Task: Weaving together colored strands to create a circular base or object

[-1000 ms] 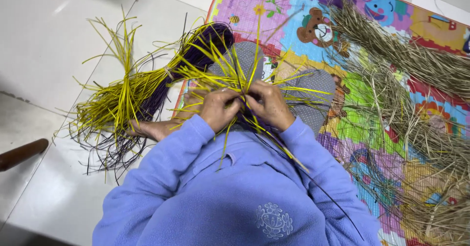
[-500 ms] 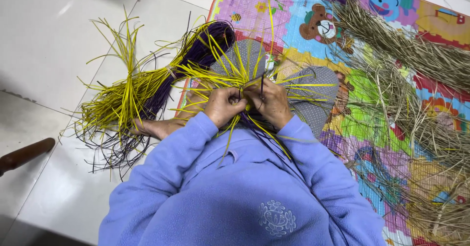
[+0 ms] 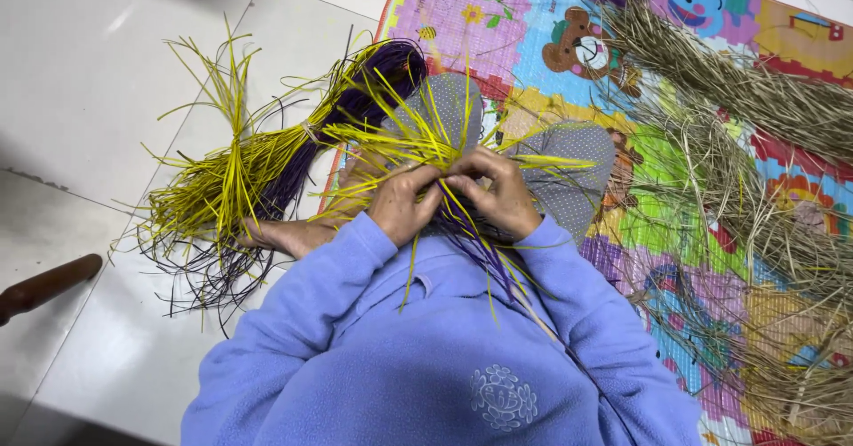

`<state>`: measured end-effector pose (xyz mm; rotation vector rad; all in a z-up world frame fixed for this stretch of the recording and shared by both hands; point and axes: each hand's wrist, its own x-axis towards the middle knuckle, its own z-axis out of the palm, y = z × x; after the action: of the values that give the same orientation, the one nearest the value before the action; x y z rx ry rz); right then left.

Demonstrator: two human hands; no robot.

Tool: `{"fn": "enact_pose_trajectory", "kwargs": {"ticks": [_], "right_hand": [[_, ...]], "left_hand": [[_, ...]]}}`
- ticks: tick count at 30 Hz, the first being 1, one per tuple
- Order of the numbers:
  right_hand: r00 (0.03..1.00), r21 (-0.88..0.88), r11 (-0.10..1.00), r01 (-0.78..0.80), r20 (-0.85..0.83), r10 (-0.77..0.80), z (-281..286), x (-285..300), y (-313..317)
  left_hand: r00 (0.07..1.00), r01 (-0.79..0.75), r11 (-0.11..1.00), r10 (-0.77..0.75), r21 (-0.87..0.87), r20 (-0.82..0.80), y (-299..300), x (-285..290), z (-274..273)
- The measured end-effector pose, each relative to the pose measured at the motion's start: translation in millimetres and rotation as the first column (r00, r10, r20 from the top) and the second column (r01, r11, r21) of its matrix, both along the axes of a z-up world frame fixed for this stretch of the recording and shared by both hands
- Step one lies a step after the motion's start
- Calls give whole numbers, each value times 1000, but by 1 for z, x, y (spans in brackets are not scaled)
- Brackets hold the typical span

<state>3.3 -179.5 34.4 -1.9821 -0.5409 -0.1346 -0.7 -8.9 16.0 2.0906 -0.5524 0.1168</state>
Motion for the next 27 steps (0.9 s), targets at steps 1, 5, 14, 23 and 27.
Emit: {"fn": "enact_pose_trajectory", "kwargs": {"ticks": [1,5,14,23,27], "right_hand": [[1000,1,1000,2,2,-2,-2,-2,-4],[986,-150,976,-161,-66,152,18,-14,-6],[946,-298,950,-90,-324,-12,35,-24,14],[905,-927,356,-116,-246,-346,-100,-1,-159],[794,-967,247,-59,-195,-575,40,-44,-125]], "left_hand": [[1000,2,1000,-2,1,2,0,2,-3],[968,-182,969,147,-166,-203,1,7,-25],[960,-203,967,167,-152,-223,-13,11,-55],[961,-268,879,218,-395,-168,-3,32,-43],[978,-201,949,210,-242,12,-5,32,-16]]}}
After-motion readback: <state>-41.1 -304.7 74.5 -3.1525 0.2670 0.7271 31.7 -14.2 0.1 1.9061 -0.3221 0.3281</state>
